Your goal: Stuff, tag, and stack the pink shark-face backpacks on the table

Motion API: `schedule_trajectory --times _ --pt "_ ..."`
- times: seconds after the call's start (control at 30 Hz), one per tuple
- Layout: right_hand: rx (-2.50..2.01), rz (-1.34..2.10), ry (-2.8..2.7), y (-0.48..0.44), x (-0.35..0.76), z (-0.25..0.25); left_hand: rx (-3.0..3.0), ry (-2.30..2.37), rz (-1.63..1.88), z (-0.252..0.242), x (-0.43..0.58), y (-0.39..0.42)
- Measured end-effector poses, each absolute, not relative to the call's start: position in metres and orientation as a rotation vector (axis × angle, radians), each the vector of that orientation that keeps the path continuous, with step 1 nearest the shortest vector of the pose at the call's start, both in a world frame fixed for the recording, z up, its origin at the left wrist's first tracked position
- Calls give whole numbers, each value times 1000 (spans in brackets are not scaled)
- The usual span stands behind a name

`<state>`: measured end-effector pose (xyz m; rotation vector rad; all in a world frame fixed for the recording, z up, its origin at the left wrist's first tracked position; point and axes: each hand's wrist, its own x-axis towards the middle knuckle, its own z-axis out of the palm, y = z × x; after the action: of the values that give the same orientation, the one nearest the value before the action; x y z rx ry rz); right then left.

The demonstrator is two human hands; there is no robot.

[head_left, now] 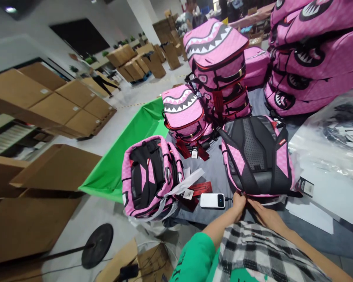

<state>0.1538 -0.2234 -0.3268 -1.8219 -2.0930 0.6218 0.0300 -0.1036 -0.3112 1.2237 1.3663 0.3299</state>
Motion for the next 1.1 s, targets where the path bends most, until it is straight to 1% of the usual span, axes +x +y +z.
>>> schedule_trajectory --times 0.13,0.27,0.47,0.6,0.7,0.8,0.97,1.1 --pt "-1816 707 -2036 -223 156 -325 1468 1244 231 -310 -8 -114" --pt "-1820 782 -1973 -220 156 -323 1899 1114 246 -298 -41 -121" --pt "-1862 813 -1894 -211 152 -319 2512 659 84 -292 -33 -97" --pt "-1892 762 -1786 -224 164 -310 2757 420 -66 -292 -28 -77" --pt "-1961 680 -1671 -244 180 -304 2864 338 -125 -291 -27 -75" --pt "-1989 591 -1583 -261 189 -305 2915 340 -134 -288 -27 -80" --pt "-1882 527 -1545 -276 187 -311 2875 356 -70 -280 -42 -89" --pt "-1907 433 -1492 -292 188 -312 2157 607 129 -278 -63 -100"
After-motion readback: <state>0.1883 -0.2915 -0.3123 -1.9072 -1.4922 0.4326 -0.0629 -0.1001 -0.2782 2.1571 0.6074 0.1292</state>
